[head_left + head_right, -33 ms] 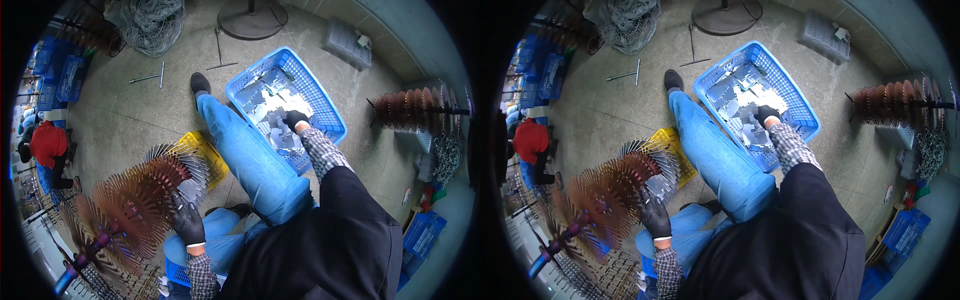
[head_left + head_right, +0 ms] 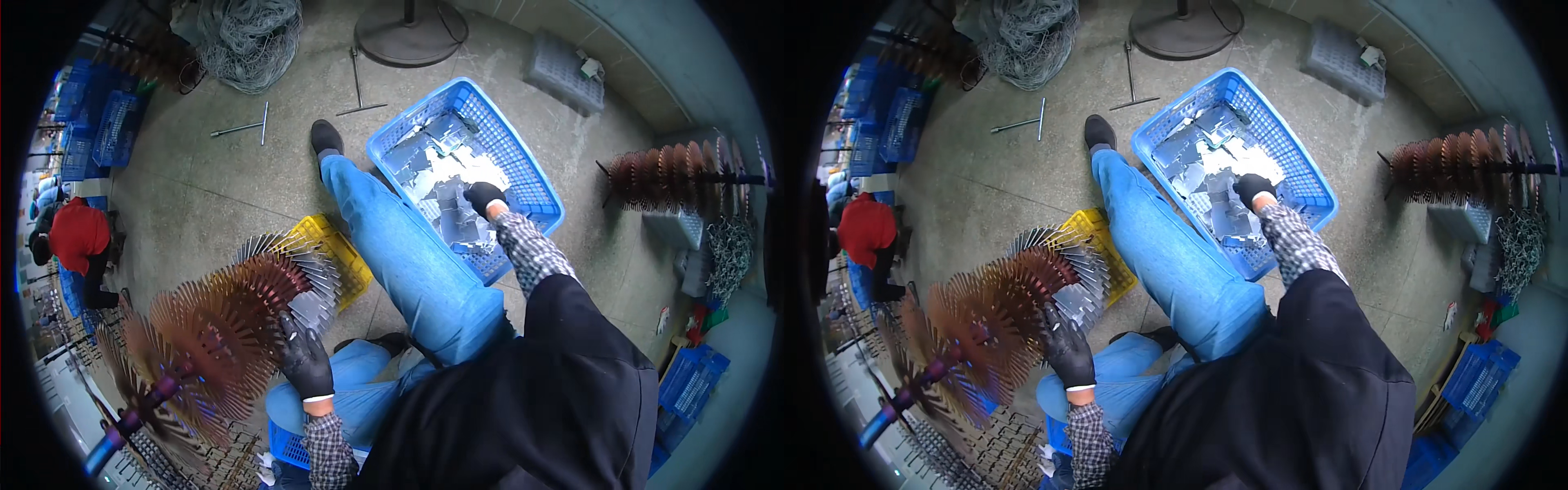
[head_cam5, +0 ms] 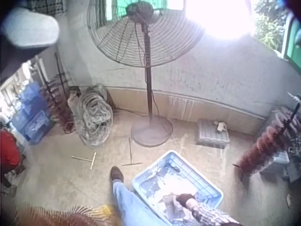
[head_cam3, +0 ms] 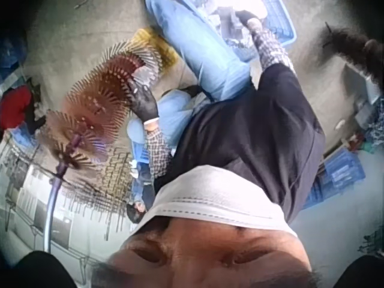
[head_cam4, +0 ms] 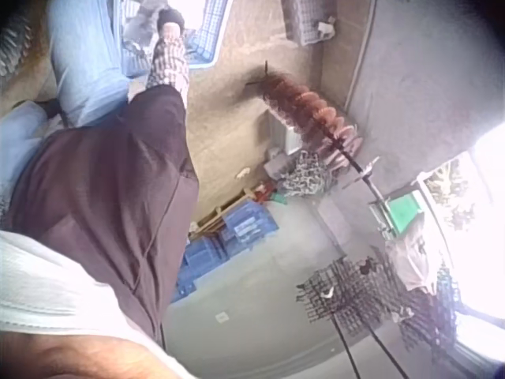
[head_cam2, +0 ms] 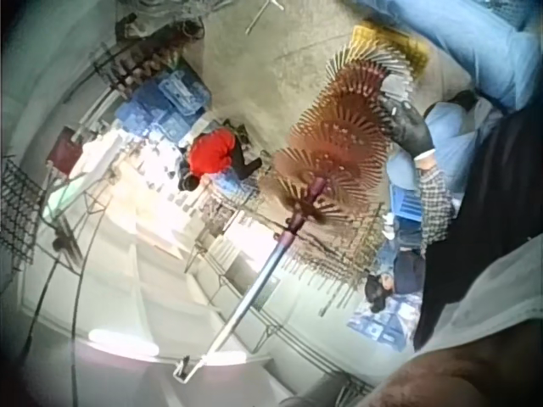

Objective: Assembling segments onto a large industrial metal brush shaft.

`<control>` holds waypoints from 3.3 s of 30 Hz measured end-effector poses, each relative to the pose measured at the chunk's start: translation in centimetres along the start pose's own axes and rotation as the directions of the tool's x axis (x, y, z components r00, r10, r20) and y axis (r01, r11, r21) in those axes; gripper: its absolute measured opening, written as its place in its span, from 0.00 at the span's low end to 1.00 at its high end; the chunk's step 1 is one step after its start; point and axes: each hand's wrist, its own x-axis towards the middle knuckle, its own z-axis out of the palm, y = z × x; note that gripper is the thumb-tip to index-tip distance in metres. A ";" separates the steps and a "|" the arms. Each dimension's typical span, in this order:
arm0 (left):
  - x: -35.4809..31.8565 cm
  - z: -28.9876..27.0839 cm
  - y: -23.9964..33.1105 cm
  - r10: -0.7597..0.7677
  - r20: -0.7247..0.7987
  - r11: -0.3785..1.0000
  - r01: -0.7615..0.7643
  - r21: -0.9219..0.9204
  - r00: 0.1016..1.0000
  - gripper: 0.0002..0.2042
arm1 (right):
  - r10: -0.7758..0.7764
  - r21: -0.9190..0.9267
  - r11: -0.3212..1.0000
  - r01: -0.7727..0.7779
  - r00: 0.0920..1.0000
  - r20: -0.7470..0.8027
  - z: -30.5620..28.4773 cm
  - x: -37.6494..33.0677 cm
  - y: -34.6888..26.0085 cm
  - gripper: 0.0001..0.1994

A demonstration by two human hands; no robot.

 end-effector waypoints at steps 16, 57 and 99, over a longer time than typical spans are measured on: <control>-6.6 -1.1 4.8 0.094 -0.286 0.831 -0.233 -0.506 0.954 0.16 | -0.174 0.991 0.063 -0.121 0.976 0.130 -25.7 -21.9 -33.8 0.15; -4.5 1.3 -1.3 -0.015 -0.104 1.000 0.016 0.016 0.994 0.30 | -0.573 0.666 0.624 0.409 0.819 0.034 -8.5 -9.0 -44.3 0.18; 0.0 2.4 -2.3 -0.067 -0.273 0.984 0.109 0.140 0.960 0.22 | -0.733 0.308 0.552 0.775 0.627 -0.263 -8.9 -10.8 -46.4 0.13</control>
